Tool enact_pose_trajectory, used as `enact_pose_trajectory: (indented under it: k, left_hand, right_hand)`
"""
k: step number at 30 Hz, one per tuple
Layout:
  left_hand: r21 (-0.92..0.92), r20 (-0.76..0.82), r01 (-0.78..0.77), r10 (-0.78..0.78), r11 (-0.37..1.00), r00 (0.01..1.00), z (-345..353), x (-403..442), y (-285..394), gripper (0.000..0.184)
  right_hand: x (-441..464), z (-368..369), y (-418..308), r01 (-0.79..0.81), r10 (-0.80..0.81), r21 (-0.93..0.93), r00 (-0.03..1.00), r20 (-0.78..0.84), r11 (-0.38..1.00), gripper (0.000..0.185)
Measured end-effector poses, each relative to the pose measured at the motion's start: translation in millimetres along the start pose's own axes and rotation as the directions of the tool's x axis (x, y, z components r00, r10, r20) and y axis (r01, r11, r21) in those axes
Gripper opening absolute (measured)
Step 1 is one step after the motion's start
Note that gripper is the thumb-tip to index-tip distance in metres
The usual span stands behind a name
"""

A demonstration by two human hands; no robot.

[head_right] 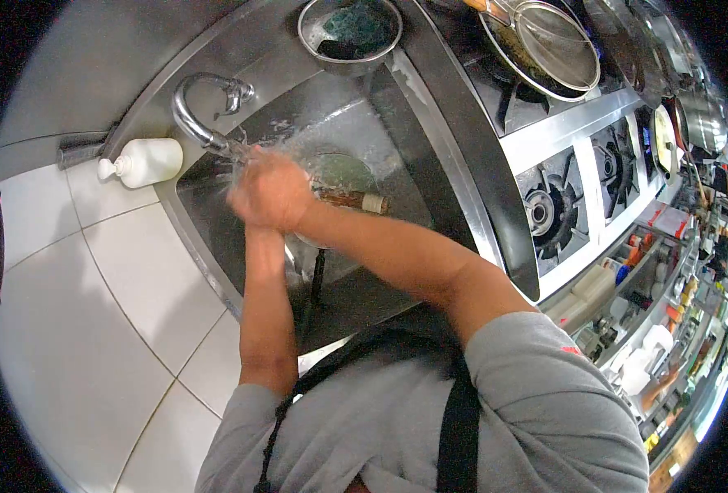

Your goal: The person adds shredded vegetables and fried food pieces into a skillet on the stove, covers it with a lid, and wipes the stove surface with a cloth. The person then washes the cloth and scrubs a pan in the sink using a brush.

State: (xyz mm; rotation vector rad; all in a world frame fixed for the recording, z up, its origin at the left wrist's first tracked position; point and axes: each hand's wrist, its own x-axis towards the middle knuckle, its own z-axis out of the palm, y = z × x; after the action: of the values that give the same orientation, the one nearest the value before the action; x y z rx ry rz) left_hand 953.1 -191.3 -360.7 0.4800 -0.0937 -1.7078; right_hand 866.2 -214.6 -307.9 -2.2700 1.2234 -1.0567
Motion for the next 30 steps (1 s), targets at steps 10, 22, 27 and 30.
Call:
enact_pose_trajectory:
  k: [10,22,27,30]
  left_hand:
    - [0.687,-0.305,0.103,0.156,0.72,0.939,37,-1,-12,0.052]
    - [0.667,-0.396,0.03,0.32,0.745,0.861,15,21,-23,0.035]
    - [-0.061,-0.436,0.003,-0.029,0.998,0.899,-4,19,14,0.022]
    - [0.406,-0.443,-0.102,0.294,0.908,0.847,-15,-1,50,0.023]
  right_hand:
    - [20,5,105,-0.938,0.569,0.285,0.129,0.812,-0.195,0.062]
    - [-10,-7,40,-0.892,0.667,0.433,0.244,0.704,-0.131,0.059]
    - [3,-23,39,-0.646,0.458,0.232,0.708,0.537,0.727,0.035]
    - [23,-55,55,-0.657,0.394,0.346,0.709,0.585,0.669,0.026]
